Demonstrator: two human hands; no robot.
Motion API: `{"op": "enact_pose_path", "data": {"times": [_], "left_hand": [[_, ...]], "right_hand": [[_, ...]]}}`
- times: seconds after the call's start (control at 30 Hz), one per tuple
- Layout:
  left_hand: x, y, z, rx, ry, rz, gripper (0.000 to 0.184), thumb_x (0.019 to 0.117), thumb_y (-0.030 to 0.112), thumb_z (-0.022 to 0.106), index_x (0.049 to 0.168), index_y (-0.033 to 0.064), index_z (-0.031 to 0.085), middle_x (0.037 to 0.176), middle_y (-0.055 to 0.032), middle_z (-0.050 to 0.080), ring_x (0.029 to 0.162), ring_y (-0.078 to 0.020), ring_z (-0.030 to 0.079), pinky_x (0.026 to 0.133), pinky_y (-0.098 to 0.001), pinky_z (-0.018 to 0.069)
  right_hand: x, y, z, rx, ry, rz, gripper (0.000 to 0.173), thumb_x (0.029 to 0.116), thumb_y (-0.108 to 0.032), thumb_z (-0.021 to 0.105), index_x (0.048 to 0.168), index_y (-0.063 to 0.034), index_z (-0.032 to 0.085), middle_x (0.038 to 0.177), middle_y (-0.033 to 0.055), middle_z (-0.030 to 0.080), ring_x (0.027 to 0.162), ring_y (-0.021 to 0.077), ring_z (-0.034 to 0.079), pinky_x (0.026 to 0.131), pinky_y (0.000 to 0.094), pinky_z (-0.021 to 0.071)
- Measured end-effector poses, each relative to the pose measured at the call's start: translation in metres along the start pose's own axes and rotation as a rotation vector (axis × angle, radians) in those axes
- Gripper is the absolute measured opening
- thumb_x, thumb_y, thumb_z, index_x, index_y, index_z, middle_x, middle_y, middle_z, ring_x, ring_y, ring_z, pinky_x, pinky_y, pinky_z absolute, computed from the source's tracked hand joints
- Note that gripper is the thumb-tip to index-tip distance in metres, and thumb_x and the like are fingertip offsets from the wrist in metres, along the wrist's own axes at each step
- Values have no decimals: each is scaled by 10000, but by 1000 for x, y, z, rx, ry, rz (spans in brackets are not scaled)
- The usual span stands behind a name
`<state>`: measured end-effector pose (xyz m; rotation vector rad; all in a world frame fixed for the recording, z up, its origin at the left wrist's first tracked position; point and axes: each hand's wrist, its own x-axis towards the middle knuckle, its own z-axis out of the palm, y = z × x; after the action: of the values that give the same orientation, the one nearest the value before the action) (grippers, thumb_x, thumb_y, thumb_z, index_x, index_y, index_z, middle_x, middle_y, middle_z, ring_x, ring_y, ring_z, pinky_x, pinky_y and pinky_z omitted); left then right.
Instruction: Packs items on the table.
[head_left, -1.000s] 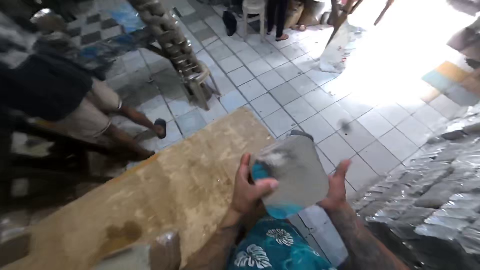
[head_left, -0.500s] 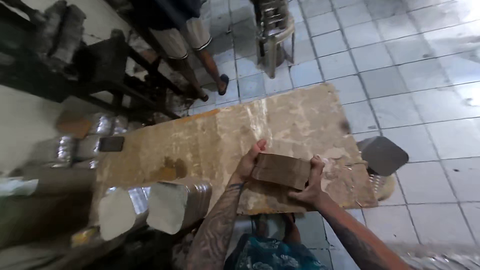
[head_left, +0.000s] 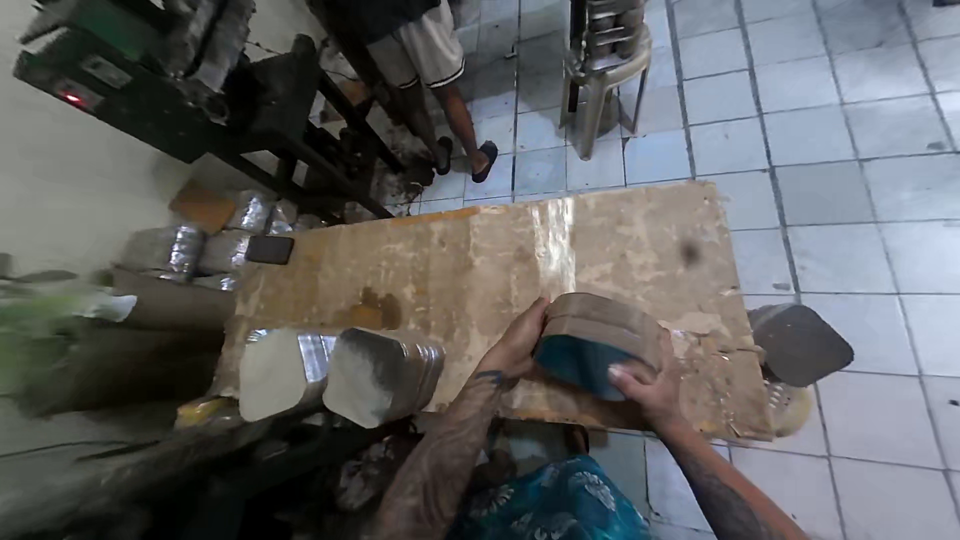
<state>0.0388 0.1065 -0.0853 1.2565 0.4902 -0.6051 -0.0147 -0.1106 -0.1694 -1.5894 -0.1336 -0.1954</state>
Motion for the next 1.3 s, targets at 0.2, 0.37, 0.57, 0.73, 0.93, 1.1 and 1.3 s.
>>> {"op": "enact_pose_path", "data": {"times": [0.2, 0.37, 0.57, 0.73, 0.93, 1.1, 1.3], "left_hand": [[-128, -36, -46, 294, 171, 906, 1390, 748, 786, 701, 1572, -103, 21, 1619, -282, 261, 1467, -184, 394, 1181, -365, 398], [-186, 5, -94, -300, 144, 1240, 1065, 718, 180, 886, 1520, 52, 197, 1341, -48, 601, 1143, -113, 662, 979, -345, 587], [-297, 32, -294, -387, -29, 957, 694, 804, 225, 828, 1401, 256, 476, 1161, 2, 716, 1022, -145, 710, 870, -385, 617], [-316, 39, -395, -327, 13, 708, 647, 839, 211, 756, 1413, 204, 457, 1096, -51, 721, 914, -173, 732, 737, -379, 637], [-282, 6, -433, -338, 137, 584, 567, 897, 215, 692, 1419, 186, 473, 1091, -43, 720, 935, -158, 720, 771, -367, 627], [-273, 1, -443, -337, 199, 554, 524, 903, 189, 652, 1401, 168, 491, 1060, -30, 725, 907, -140, 722, 753, -349, 627], [-263, -1, -443, -362, 178, 549, 663, 842, 223, 723, 1446, 162, 454, 1118, -49, 717, 949, -157, 721, 787, -370, 629]], "right_hand": [[-9, -119, 89, 1092, -127, 219, 238, 953, -352, 642, 1006, -156, 766, 987, 22, 772, 944, 133, 740, 847, 363, 622], [-45, -206, 220, 1005, -155, 154, 266, 972, -366, 651, 1075, -145, 756, 1035, 49, 764, 982, 152, 737, 872, 373, 624], [-11, -244, 319, 460, -575, 179, 610, 831, -807, 564, 1195, -329, 673, 1060, -137, 709, 990, 25, 670, 845, 297, 589], [1, -281, 420, 121, -704, 467, 294, 958, -143, 522, 1223, -129, 649, 1014, -44, 727, 847, 58, 701, 753, 259, 616], [2, -233, 464, 26, -734, 614, 410, 1041, -258, 463, 1399, -82, 558, 1309, 62, 644, 1105, 164, 671, 897, 391, 600], [-5, -222, 470, 36, -718, 668, 489, 1038, -304, 474, 1481, -97, 500, 1451, 77, 566, 1237, 191, 619, 971, 422, 570], [-2, -219, 465, 34, -767, 636, 583, 1045, -485, 461, 1483, -102, 491, 1414, 65, 593, 1258, 185, 607, 1024, 432, 550]]}}
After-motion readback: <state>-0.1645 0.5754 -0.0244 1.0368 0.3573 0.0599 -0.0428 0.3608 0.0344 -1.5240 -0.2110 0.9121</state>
